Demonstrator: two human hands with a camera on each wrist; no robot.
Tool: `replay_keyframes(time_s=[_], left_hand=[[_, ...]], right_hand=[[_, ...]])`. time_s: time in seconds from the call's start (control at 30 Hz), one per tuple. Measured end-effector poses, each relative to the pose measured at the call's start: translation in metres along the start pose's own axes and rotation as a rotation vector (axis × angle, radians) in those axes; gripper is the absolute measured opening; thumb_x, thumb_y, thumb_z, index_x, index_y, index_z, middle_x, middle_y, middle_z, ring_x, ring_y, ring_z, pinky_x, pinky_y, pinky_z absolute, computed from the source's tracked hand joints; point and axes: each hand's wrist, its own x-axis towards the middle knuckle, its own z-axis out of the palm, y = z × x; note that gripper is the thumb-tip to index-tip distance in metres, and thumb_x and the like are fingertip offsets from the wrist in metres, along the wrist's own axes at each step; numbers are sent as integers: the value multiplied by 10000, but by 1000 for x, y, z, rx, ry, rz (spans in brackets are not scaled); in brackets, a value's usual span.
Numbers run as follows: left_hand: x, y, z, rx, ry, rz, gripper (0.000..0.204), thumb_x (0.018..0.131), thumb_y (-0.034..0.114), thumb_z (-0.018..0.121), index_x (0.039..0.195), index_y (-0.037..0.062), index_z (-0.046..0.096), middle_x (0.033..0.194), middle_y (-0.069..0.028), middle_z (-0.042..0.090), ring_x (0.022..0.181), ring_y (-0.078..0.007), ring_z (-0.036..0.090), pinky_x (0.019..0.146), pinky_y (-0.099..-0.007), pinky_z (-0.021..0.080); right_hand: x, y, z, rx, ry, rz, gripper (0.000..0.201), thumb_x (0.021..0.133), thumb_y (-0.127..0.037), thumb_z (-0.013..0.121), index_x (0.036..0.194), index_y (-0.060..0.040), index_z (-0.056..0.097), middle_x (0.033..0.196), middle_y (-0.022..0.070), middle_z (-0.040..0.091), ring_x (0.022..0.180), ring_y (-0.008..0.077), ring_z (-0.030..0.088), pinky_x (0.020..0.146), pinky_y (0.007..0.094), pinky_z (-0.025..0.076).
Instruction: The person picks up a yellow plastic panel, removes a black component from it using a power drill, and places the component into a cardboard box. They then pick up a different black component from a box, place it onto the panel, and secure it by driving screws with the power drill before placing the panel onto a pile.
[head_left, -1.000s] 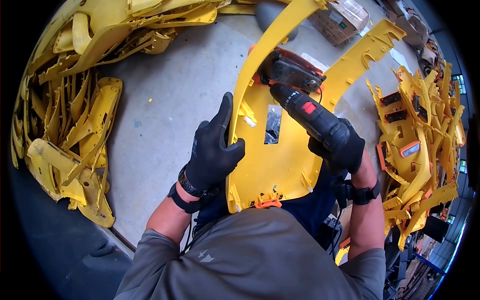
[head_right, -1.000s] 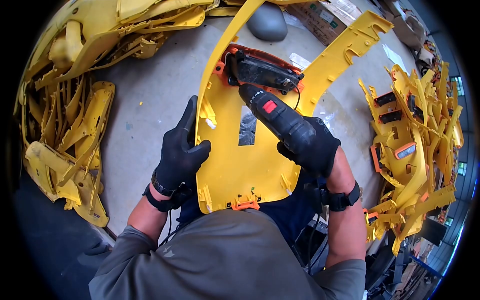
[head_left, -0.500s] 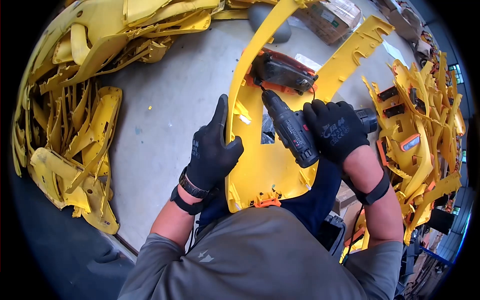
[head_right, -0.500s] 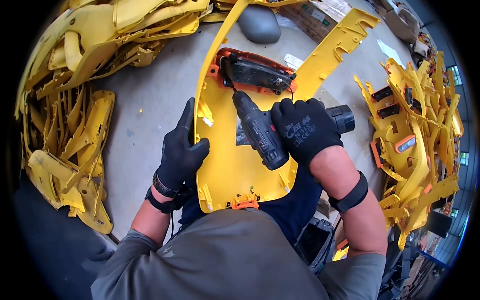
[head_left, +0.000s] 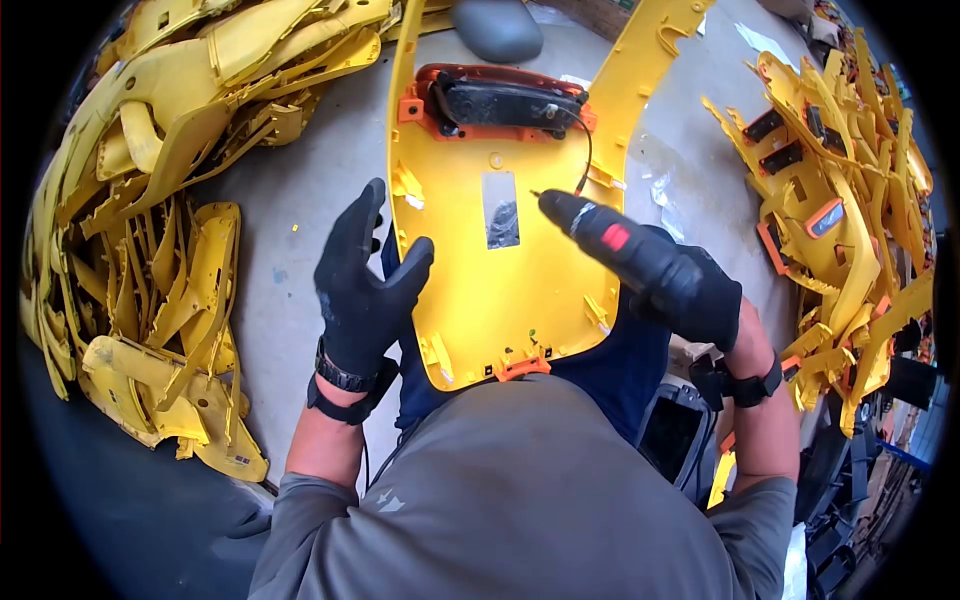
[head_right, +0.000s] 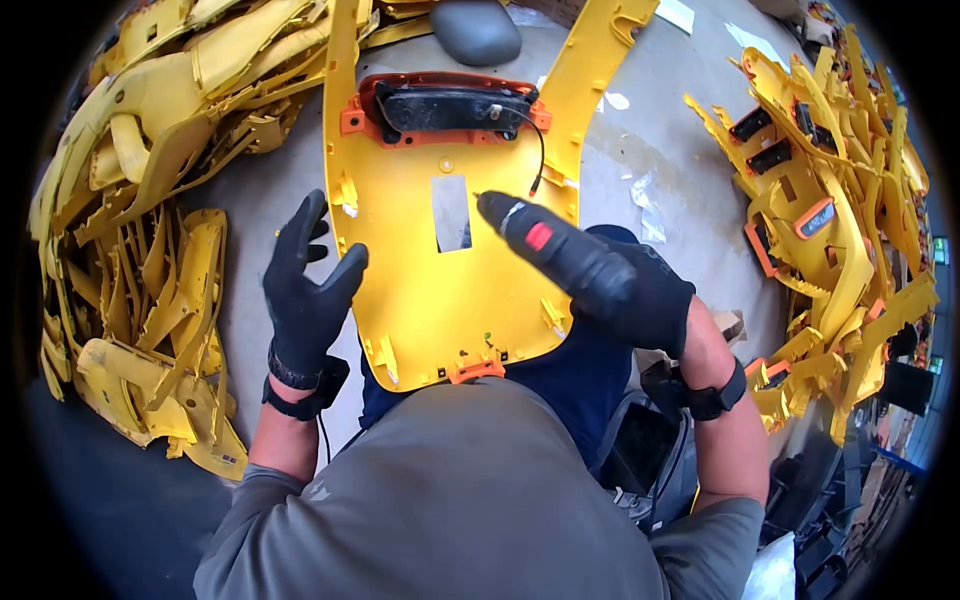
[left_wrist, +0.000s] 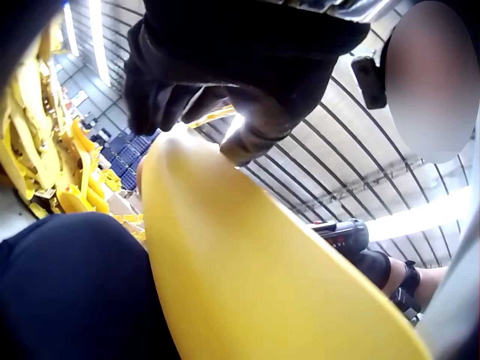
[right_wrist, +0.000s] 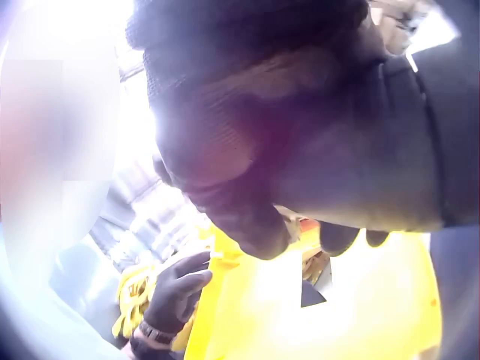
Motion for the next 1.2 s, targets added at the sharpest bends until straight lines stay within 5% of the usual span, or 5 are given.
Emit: replay_keyframes(time_s=[0.13, 0.23, 0.4, 0.8, 1.2], left_hand=[[-1, 64, -9, -60, -461, 277, 212, 741, 88, 745, 941, 37, 701, 954, -115, 675, 866, -299, 653, 732, -397, 529], [-7, 98, 24, 79, -923, 512, 93, 751, 84, 687, 842, 77, 672, 855, -74, 655, 797, -293, 647, 680, -415, 521], [-16, 87, 93, 381, -1224, 565, 101, 747, 120, 676, 846, 105, 682, 869, -87, 655, 864, -302, 650, 728, -428, 525], [-32, 76, 147, 445, -1457, 579, 192, 752, 242, 727, 910, 136, 704, 867, -98, 663, 855, -316, 667, 737, -430, 525], [-50, 68, 153, 469, -1301, 904, 79, 737, 190, 657, 774, 163, 721, 726, -25, 640, 747, -241, 673, 612, -406, 523]], right_hand=[[-53, 26, 64, 1085, 342, 190, 560, 800, -40, 705, 1336, -50, 546, 1021, 115, 681, 894, 210, 667, 809, 321, 546], [-79, 33, 86, 1416, 363, 214, 594, 810, -9, 683, 1372, 17, 493, 1058, 129, 676, 860, 200, 672, 790, 304, 553], [-103, 40, 106, 1558, 459, 151, 599, 804, -7, 678, 1368, 46, 483, 1084, 147, 668, 829, 197, 669, 764, 301, 551], [-110, 66, 133, 1797, 496, 92, 595, 804, -14, 657, 1369, 37, 478, 1062, 150, 668, 807, 186, 661, 745, 294, 552], [-108, 69, 132, 1747, 444, 133, 630, 768, -30, 681, 1362, 40, 483, 1065, 161, 669, 813, 207, 677, 749, 314, 561]])
